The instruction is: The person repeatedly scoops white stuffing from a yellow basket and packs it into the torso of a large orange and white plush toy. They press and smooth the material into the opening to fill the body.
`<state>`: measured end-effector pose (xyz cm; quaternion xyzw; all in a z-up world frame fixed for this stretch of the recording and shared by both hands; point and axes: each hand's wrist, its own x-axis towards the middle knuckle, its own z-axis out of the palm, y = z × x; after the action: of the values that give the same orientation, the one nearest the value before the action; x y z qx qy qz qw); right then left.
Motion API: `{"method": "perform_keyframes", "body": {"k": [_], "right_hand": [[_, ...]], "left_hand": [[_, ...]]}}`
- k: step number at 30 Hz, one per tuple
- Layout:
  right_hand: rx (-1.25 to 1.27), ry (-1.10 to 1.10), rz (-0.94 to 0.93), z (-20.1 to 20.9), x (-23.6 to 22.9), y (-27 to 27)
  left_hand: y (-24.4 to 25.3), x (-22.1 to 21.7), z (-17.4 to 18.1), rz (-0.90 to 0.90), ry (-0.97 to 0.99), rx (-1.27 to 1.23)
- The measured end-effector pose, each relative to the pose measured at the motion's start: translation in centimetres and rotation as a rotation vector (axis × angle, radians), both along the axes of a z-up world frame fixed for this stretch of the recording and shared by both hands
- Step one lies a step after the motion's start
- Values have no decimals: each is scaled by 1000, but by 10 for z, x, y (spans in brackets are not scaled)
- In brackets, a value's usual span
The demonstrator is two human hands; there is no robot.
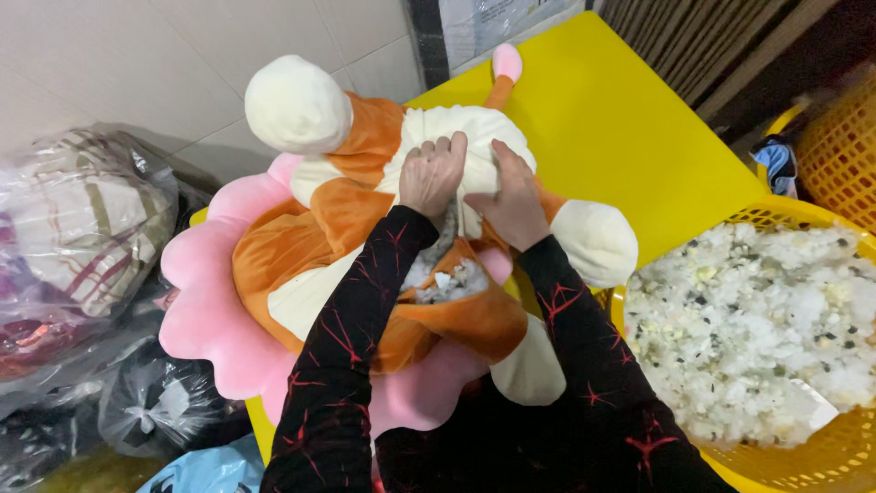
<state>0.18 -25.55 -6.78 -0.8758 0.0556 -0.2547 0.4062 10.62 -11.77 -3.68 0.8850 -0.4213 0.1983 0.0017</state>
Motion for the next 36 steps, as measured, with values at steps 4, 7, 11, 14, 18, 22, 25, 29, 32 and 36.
{"method": "perform_keyframes", "body": {"k": [4,7,11,14,18,22,25,29,32,36], "right_hand": [[-72,21,-34,7,-7,3],[189,-59,85,18,-12,10],[144,-297,16,27,-23,35],[-206,-188,-22,37,-30,52],[-171,374,370,37,-70,75],[-183,74,322,13,-87,104],[-266,36,194,0,-68,99],[-468,297,177,-30,-32,103],[-549,568,198,-60,4,105],[-542,800,140,-106,48,91]], "left_hand": [[16,-17,24,-185,280,-43],[31,6,49,-320,760,-14],[30,36,47,-347,891,-366],[24,42,34,-231,686,-188],[25,47,33,-114,543,-36],[39,31,39,-185,477,-184],[57,10,47,-259,423,-281],[73,-23,39,-245,269,-314],[76,-35,28,-206,231,-545],[76,-42,-4,-42,359,-547]]}}
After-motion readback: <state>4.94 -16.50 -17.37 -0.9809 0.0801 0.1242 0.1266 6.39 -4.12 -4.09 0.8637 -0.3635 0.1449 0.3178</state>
